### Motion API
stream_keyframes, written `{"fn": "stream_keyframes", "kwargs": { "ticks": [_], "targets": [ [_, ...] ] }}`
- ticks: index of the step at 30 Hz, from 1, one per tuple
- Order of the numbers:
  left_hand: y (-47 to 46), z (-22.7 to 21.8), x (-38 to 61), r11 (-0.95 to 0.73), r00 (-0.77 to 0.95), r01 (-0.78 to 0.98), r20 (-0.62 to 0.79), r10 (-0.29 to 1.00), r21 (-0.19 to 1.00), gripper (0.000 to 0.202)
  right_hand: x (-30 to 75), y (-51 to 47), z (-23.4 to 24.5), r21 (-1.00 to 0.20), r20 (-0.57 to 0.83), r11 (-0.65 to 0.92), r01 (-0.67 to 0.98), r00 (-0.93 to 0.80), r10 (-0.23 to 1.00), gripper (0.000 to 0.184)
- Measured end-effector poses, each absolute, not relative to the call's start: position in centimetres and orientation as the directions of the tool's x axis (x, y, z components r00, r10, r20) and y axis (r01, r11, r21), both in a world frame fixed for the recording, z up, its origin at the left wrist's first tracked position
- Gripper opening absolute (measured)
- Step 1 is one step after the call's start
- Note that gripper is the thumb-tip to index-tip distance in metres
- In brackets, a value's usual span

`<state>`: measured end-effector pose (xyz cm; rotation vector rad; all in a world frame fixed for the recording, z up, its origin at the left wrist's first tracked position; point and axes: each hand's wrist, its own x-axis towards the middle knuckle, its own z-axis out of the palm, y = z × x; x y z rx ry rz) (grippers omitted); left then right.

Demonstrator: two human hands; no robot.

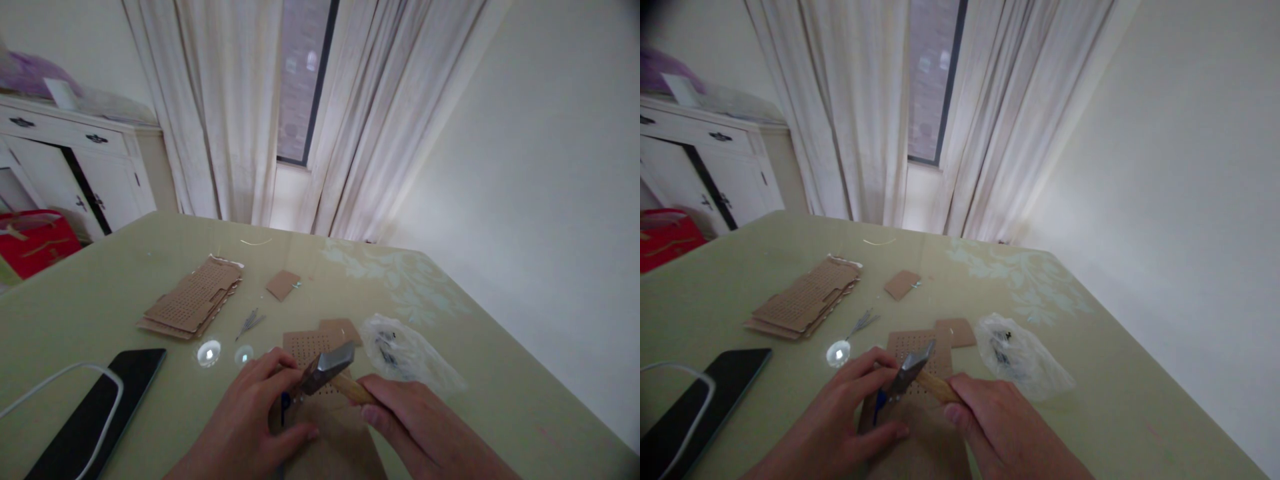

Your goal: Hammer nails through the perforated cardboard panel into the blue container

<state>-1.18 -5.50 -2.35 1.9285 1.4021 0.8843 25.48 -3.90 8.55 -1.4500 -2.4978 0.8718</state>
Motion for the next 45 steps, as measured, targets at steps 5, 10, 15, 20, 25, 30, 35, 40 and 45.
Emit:
{"fn": "stream_keyframes", "kwargs": {
  "ticks": [5,10,15,20,25,30,35,40,45],
  "targets": [
    [-5.6,-2.1,-1.0,-0.29,0.226,0.523,0.197,0.954,0.801,0.039,25.8,-3.5,7.4,-0.587,-0.201,0.357,0.727,-0.558,0.805,0.032],
    [-4.3,-2.9,-2.6,-0.244,0.026,0.485,0.265,0.964,0.84,0.028,27.3,-1.7,5.6,-0.949,-0.089,0.045,0.311,-0.405,0.91,0.046],
    [-1.2,-5.9,-6.8,0.033,-0.286,0.726,0.258,0.923,0.687,0.04,27.6,1.1,1.3,-0.951,-0.1,-0.186,-0.246,-0.324,0.941,0.044],
    [0.6,-8.0,-8.9,0.19,-0.37,0.784,0.199,0.907,0.591,0.035,28.4,1.9,-2.4,-0.88,-0.157,-0.269,-0.392,-0.294,0.943,0.044],
    [0.3,-8.4,-9.0,0.241,-0.362,0.83,0.156,0.919,0.504,0.031,29.2,1.9,-3.2,-0.847,-0.186,-0.303,-0.437,-0.291,0.939,0.043],
    [-0.3,-8.4,-9.3,0.236,-0.341,0.865,0.175,0.924,0.442,0.025,28.9,1.2,-2.6,-0.819,-0.195,-0.329,-0.47,-0.311,0.93,0.039],
    [-0.6,-6.8,-8.7,0.196,-0.34,0.839,0.208,0.917,0.507,0.037,28.4,0.6,-2.3,-0.813,-0.195,-0.348,-0.467,-0.345,0.918,0.039],
    [-2.5,-4.2,-4.8,-0.12,-0.204,0.559,0.276,0.94,0.821,0.033,28.0,0.4,-2.5,-0.822,-0.22,-0.366,-0.436,-0.349,0.911,0.043],
    [-4.9,-3.4,-1.9,-0.271,-0.01,0.403,0.301,0.954,0.874,0.017,27.5,0.2,-2.9,-0.821,-0.236,-0.379,-0.426,-0.353,0.906,0.045]
  ]
}}
